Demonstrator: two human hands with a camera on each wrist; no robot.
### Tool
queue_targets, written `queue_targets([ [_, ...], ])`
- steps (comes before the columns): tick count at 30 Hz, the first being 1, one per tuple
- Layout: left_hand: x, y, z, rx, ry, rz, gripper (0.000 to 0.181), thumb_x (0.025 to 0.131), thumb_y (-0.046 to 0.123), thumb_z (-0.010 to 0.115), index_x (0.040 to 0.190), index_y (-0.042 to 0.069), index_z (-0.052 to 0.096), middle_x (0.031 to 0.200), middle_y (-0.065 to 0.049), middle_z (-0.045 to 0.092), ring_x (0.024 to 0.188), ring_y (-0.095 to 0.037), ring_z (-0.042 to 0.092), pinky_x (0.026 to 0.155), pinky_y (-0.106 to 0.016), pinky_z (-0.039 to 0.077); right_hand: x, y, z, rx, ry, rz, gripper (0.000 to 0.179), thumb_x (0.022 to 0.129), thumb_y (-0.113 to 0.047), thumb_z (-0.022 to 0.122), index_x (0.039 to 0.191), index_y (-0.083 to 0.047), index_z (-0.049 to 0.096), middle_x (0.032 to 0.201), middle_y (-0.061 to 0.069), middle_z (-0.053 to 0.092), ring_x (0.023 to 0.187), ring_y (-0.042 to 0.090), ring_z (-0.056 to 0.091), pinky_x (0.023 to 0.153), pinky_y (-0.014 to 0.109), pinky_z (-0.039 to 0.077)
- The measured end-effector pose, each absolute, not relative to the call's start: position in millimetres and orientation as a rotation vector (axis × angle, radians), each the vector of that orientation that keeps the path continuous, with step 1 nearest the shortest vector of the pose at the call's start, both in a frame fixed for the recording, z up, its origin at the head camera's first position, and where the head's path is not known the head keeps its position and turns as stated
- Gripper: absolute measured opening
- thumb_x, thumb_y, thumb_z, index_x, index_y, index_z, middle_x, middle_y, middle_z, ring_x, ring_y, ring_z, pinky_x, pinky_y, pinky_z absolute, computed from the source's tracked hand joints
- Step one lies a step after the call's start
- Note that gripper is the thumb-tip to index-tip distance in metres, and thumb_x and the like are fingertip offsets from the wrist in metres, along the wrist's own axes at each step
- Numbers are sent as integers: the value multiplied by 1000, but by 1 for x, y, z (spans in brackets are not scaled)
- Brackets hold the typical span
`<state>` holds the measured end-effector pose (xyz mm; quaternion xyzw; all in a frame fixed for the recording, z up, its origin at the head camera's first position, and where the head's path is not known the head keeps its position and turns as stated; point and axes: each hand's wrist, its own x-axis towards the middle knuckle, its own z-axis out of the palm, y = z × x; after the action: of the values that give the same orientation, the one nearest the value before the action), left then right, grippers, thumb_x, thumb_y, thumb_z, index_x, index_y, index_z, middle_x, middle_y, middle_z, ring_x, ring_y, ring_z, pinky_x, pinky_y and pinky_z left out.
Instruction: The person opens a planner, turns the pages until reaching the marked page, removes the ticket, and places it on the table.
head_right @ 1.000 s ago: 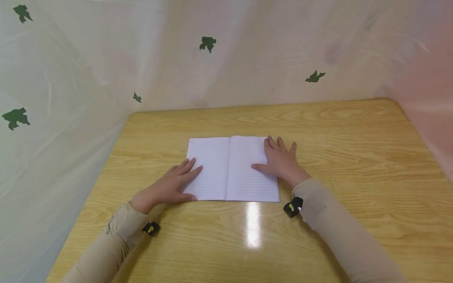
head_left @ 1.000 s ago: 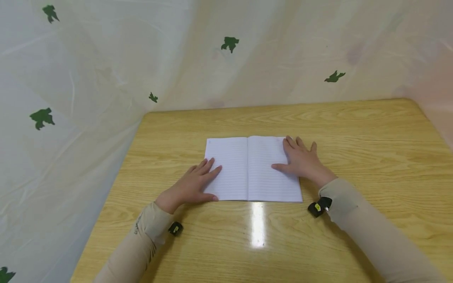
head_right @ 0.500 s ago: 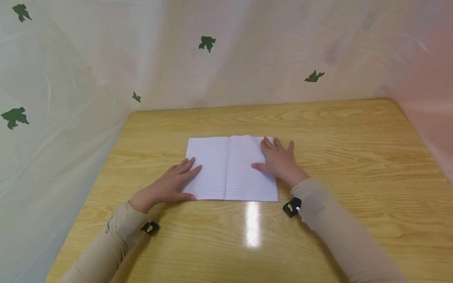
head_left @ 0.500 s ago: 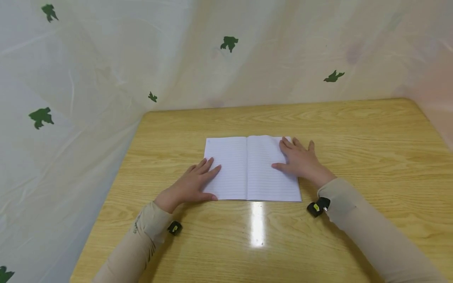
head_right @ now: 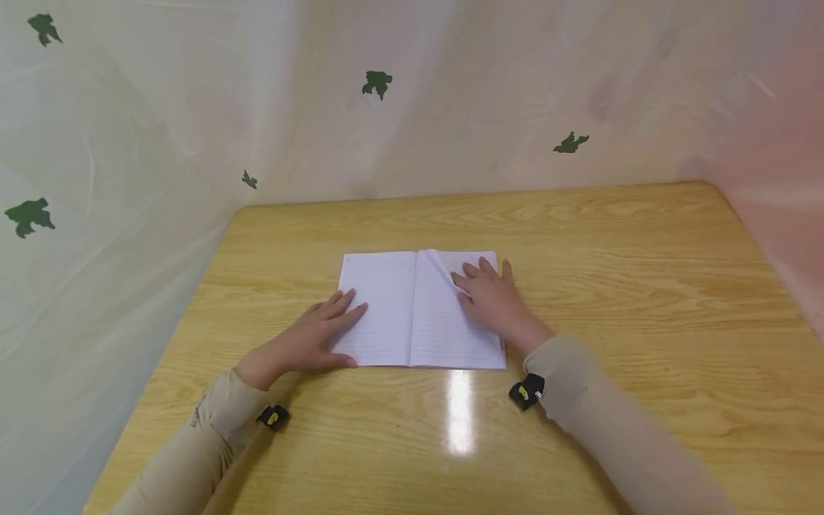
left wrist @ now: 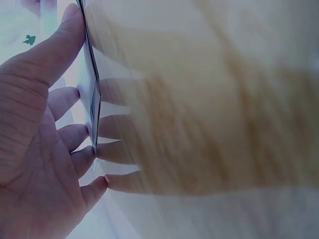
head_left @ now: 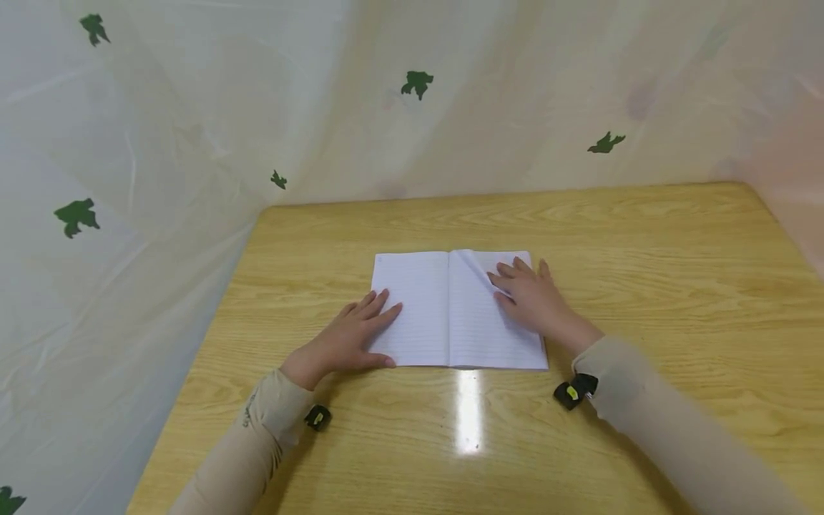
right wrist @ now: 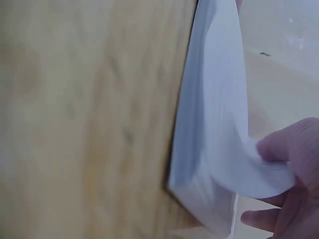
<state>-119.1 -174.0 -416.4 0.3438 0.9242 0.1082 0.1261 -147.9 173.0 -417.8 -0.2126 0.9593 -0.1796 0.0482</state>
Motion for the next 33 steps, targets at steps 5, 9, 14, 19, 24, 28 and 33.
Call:
queue_targets([
  [5,-119,-173,-415,1013,2694,328,94,82,53,72,154,10,31,159,-23,16,145,-42,13,110,-62,20,-139,165,-415,-596,2826,-930,51,101,-17,49,148,-2,38,143,24,46,136,47,33,111,64,14],
  [9,-118,-173,-414,1013,2693,325,93,82,53,72,153,9,31,159,-22,16,145,-42,13,110,-62,20,-134,162,-412,-512,2641,-1145,70,101,-34,53,157,-9,18,156,15,31,143,37,26,114,54,20],
  [14,-118,-173,-414,1001,2691,323,92,83,53,71,154,10,30,159,-22,15,146,-42,12,111,-62,20,-129,153,-407,-545,2489,-1302,86,98,-45,55,158,-10,5,162,11,16,147,31,13,116,51,16],
  [19,-118,-174,-416,998,2704,341,85,87,50,68,154,10,31,159,-22,16,145,-42,13,111,-62,20,-123,137,-408,-670,2439,-1407,93,96,-36,61,155,-3,-4,162,16,0,148,28,3,117,47,10],
  [24,-119,-175,-419,999,2711,358,78,92,46,63,153,11,32,159,-22,18,145,-41,15,111,-61,21,-115,122,-415,-881,2467,-1321,97,94,-34,64,155,-4,-5,162,17,-3,148,26,1,117,46,11],
  [28,-119,-175,-418,980,2720,403,64,98,34,56,153,9,33,158,-20,20,145,-40,17,111,-60,21,-110,115,-418,-994,2526,-1183,95,94,-39,63,157,-8,-2,162,14,-4,148,28,5,116,47,17],
  [33,-120,-175,-419,914,2737,492,59,104,27,42,153,0,24,158,-17,20,146,-35,19,114,-56,20,-108,108,-419,-1033,2574,-1075,94,93,-40,63,157,-6,3,162,17,-1,146,35,12,114,51,20],
])
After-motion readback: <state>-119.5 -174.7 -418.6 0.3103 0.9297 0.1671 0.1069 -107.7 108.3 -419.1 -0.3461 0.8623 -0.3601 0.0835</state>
